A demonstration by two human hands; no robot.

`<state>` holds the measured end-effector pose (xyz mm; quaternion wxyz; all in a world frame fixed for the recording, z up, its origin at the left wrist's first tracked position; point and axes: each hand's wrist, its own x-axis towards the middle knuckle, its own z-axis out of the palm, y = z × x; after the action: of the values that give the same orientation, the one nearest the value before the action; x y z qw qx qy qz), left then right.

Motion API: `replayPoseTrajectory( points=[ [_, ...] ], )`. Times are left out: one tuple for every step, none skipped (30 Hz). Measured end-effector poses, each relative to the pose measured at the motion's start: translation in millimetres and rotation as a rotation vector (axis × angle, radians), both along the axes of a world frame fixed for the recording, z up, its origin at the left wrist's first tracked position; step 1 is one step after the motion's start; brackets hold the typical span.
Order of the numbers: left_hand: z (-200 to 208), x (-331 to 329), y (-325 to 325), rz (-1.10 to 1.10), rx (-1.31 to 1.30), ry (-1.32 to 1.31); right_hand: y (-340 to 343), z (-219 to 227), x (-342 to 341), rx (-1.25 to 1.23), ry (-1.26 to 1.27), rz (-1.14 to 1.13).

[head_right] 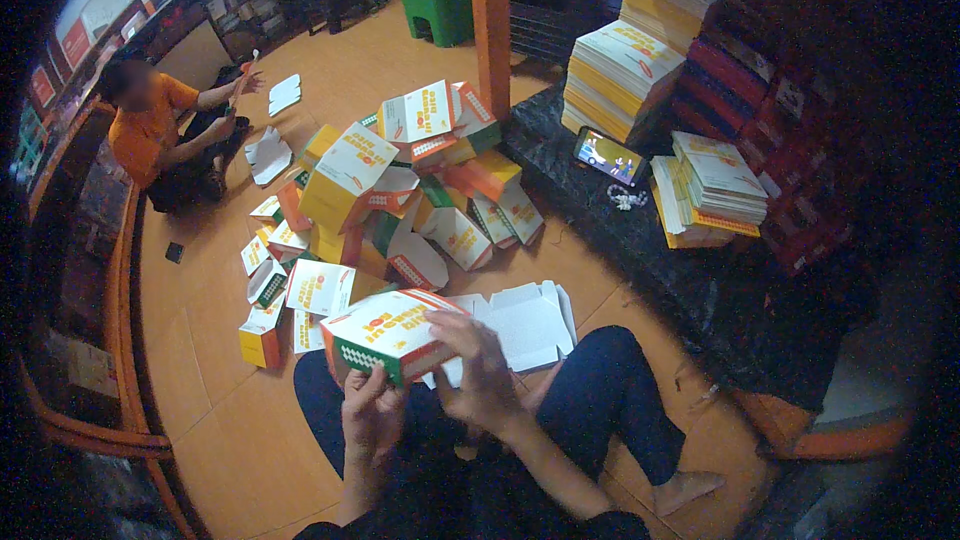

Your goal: The person sits on the floor and folds flat cardboard pieces into small rectangular boxes. They repeatedly pick up a flat piece, fold the sides, and tuck the flaps to form a box, then place the finished box into a growing pile.

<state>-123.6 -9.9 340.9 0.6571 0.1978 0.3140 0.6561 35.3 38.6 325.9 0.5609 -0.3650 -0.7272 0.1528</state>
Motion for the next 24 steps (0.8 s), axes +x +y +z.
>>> replayPoseTrajectory(
  points=[
    [-1.7, -5.1, -0.3, -0.033, 0.025, -0.116, -1.0, -2.6, 1.8, -0.096, 0.039, -0.039],
    [-3.5, -10.3, -1.4, -0.076, 0.055, -0.196, -3.5, -3.7, 5.8, -0.176, 0.088, -0.067],
    [-6.8, -13.4, 0.0, -0.057, 0.039, -0.283, -5.9, -3.7, 9.0, -0.255, 0.136, -0.094],
    [-10.1, -15.6, 1.5, -0.036, 0.041, -0.371, -7.8, -3.1, 9.8, -0.19, 0.131, -0.105],
    [-13.0, -16.7, 3.1, -0.018, 0.038, -0.5, -10.2, -1.4, 10.7, -0.125, 0.126, -0.116],
    [-16.0, -15.9, 6.0, -0.044, 0.063, -0.652, -12.3, 0.8, 10.7, -0.059, 0.12, -0.127],
    [-17.3, -14.6, 6.3, -0.06, 0.087, -0.571, -14.4, 3.6, 10.9, -0.001, 0.112, -0.143],
    [-18.0, -11.6, 6.7, -0.075, 0.09, -0.538, -17.1, 6.2, 8.9, 0.039, 0.056, -0.158],
    [-17.7, -7.7, 6.6, -0.125, 0.132, -0.518, -19.4, 8.6, 7.3, 0.051, 0.041, -0.164],
    [-15.9, -4.3, 5.5, -0.063, 0.162, -0.369, -22.1, 10.9, 6.1, 0.044, 0.012, -0.169],
    [-13.2, -0.8, 3.7, 0.051, 0.113, -0.082, -24.6, 12.8, 4.7, 0.026, -0.022, -0.172],
    [-10.0, 1.9, 3.7, 0.087, 0.204, 0.117, -27.6, 14.6, 3.8, 0.034, -0.053, -0.169],
    [-6.4, 3.8, 3.3, 0.11, 0.301, 0.282, -29.1, 15.9, 1.8, 0.033, -0.072, -0.165],
    [-2.8, 6.9, 1.8, 0.171, 0.156, 0.444, -30.8, 17.2, -1.1, 0.03, -0.089, -0.162],
    [1.3, 6.6, 0.0, 0.122, 0.151, 0.486, -31.7, 18.4, -3.5, 0.054, -0.083, -0.165],
    [5.1, 6.2, -1.6, 0.073, 0.147, 0.529, -32.5, 20.0, -5.6, 0.022, -0.094, -0.152],
    [8.1, 5.6, -3.0, 0.024, 0.165, 0.556, -33.2, 21.8, -7.5, 0.017, -0.085, -0.145],
    [10.2, 4.8, -3.9, 0.018, 0.146, 0.516, -33.8, 23.9, -8.0, -0.006, -0.089, -0.131],
    [11.4, 3.9, -3.9, 0.047, 0.129, 0.528, -34.2, 26.4, -7.5, 0.008, -0.095, -0.125],
    [12.1, 3.2, -4.1, 0.079, 0.143, 0.521, -34.8, 29.0, -6.0, 0.002, -0.114, -0.111],
    [12.3, 2.6, -4.4, 0.116, 0.147, 0.509, -35.6, 31.8, -4.5, -0.016, -0.134, -0.103],
    [11.9, 2.2, -4.3, 0.173, 0.13, 0.552, -36.8, 34.6, -3.8, -0.01, -0.108, -0.107],
    [11.4, 1.9, -4.4, 0.237, 0.158, 0.619, -38.0, 37.3, -2.7, -0.014, -0.082, -0.115],
    [10.6, 1.7, -4.1, 0.302, 0.187, 0.686, -38.5, 39.7, -2.0, -0.017, -0.056, -0.124]
  ],
)
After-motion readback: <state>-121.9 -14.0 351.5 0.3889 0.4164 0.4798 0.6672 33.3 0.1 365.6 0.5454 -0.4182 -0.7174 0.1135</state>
